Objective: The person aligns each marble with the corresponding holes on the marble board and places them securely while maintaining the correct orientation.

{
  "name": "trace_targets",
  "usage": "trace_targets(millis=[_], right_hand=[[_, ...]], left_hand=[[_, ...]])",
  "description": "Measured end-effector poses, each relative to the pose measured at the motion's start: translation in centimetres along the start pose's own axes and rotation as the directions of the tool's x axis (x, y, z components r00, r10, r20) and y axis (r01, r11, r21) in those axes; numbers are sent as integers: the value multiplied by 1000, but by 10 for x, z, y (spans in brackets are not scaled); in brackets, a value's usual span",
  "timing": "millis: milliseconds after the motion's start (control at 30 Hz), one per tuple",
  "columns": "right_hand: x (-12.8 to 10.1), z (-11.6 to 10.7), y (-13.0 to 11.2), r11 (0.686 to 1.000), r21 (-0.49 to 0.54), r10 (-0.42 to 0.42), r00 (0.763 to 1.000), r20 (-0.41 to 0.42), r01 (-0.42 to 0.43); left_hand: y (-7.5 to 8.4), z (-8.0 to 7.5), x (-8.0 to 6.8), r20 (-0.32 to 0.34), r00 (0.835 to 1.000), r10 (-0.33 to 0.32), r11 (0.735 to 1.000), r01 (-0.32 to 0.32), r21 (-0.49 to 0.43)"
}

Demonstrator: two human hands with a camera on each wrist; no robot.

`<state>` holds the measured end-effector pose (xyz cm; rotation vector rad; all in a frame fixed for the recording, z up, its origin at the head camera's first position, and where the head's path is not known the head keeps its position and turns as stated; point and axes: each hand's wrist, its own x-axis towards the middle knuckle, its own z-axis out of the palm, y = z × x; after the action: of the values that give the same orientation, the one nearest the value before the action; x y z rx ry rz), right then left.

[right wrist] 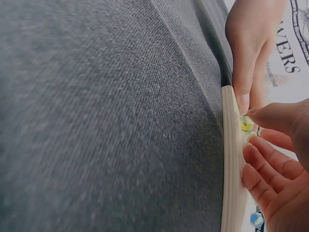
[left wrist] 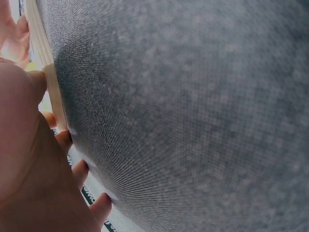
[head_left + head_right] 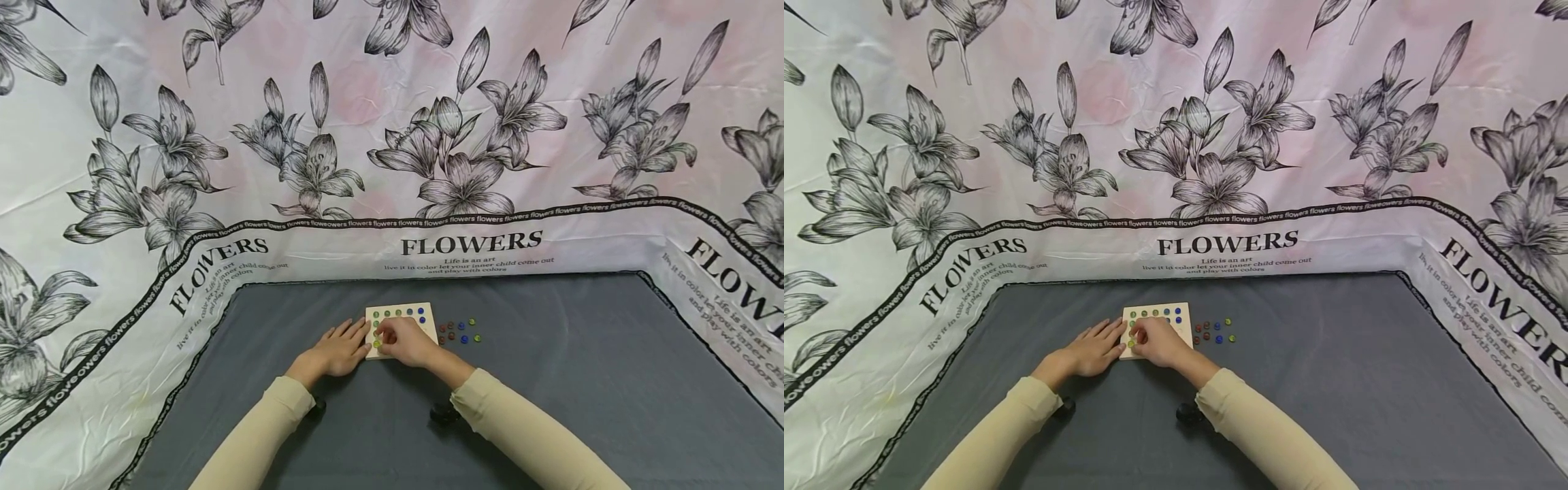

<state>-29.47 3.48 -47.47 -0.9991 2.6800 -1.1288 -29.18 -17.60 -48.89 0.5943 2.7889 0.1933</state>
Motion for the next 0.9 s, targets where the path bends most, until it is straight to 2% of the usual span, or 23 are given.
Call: trace_targets(millis=[167, 400, 700, 900], right_hand=[[-8, -10, -6, 999, -18, -33, 999, 1, 33], [-19, -26, -10, 998, -46, -36, 999, 1, 36], [-39, -44, -5, 989, -129, -77, 997, 1, 76], [-58, -59, 1, 982, -162, -99, 995, -11, 96]], left_hand=[[0, -2, -1, 2, 1000, -1, 1000, 1, 0], [0, -4, -1, 5, 1000, -4, 1000, 4, 2], [3, -5, -6, 4, 1000, -1, 1000, 1, -15], [9, -12, -12, 9, 1000, 15, 1000, -14, -19]])
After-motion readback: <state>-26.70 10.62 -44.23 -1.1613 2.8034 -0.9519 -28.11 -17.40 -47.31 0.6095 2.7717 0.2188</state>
